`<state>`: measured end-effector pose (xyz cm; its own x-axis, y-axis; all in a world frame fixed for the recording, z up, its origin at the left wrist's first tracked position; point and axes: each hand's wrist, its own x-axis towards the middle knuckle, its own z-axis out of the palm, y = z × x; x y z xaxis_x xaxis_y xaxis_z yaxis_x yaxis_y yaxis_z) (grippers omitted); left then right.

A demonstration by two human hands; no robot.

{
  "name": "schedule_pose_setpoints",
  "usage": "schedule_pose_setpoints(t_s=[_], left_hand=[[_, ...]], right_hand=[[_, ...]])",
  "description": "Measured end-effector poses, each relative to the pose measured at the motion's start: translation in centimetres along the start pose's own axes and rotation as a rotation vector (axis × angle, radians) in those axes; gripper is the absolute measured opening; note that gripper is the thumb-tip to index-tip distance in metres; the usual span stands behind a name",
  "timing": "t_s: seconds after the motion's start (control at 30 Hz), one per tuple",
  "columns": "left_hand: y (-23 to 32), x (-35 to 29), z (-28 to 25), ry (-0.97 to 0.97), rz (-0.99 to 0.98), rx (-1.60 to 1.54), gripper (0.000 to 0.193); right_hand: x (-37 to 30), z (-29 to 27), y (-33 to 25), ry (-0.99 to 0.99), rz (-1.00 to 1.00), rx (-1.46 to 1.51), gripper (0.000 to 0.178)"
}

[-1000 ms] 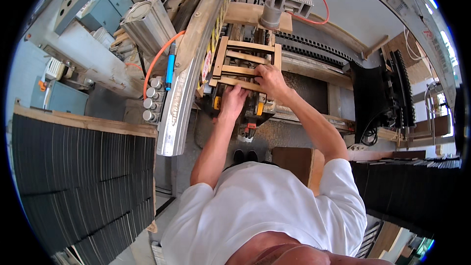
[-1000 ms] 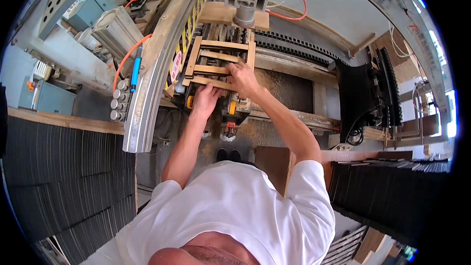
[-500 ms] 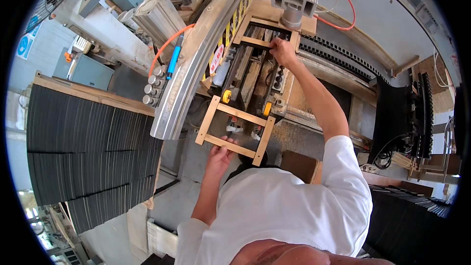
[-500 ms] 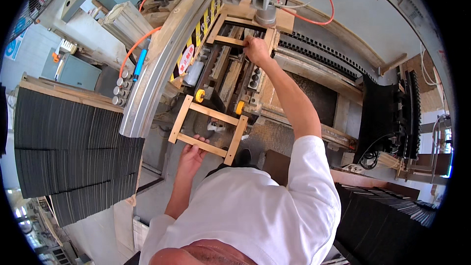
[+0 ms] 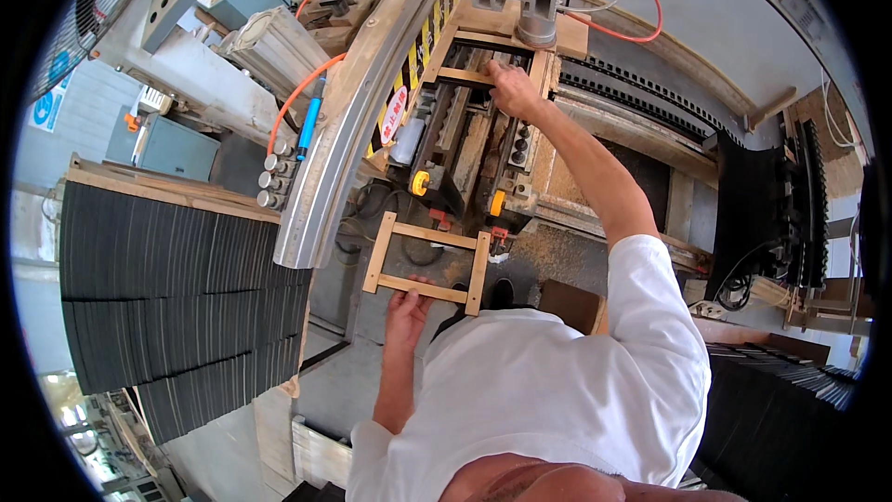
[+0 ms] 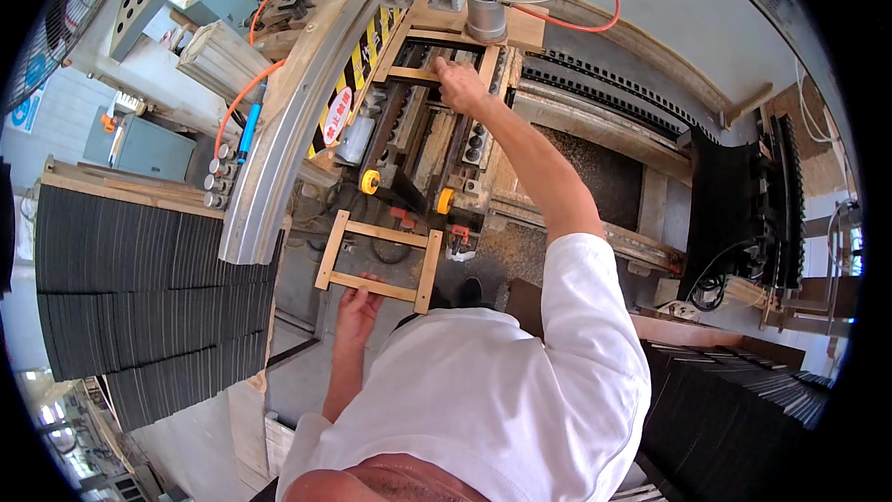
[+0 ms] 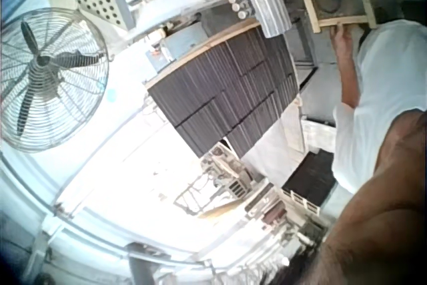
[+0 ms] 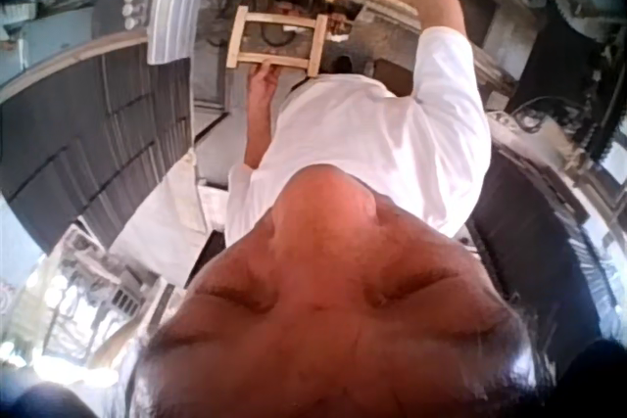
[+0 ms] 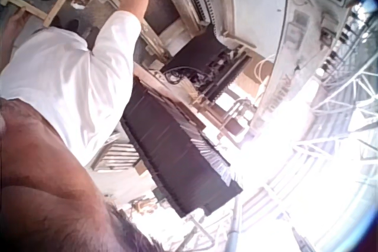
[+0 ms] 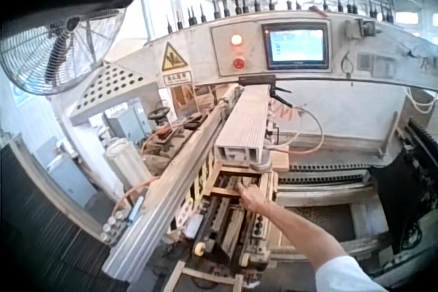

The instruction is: The person repeatedly picks up small wooden frames from a machine, places them on a stack, and then retrieves them to repeat the process. The task involves continuous handling of the frames without visible assembly or finishing.

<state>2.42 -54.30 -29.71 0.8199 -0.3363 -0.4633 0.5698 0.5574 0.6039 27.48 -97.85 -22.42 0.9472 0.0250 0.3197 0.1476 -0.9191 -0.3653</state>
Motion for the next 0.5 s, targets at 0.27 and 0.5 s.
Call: schedule_pose_setpoints(t_s=[0.27, 0.5], left_hand=[[-0.3, 1.3, -0.7, 0.049, -0.025, 0.154, 0.031], [-0.6, -1.8, -1.9, 0.143, 0.058, 0.319, 0.033]], right_hand=[[0.1, -0.6, -0.9, -0.02, -0.074, -0.266, 0.033], [0.0, -1.3, -1.7, 0.127, -0.139, -0.304, 0.03]])
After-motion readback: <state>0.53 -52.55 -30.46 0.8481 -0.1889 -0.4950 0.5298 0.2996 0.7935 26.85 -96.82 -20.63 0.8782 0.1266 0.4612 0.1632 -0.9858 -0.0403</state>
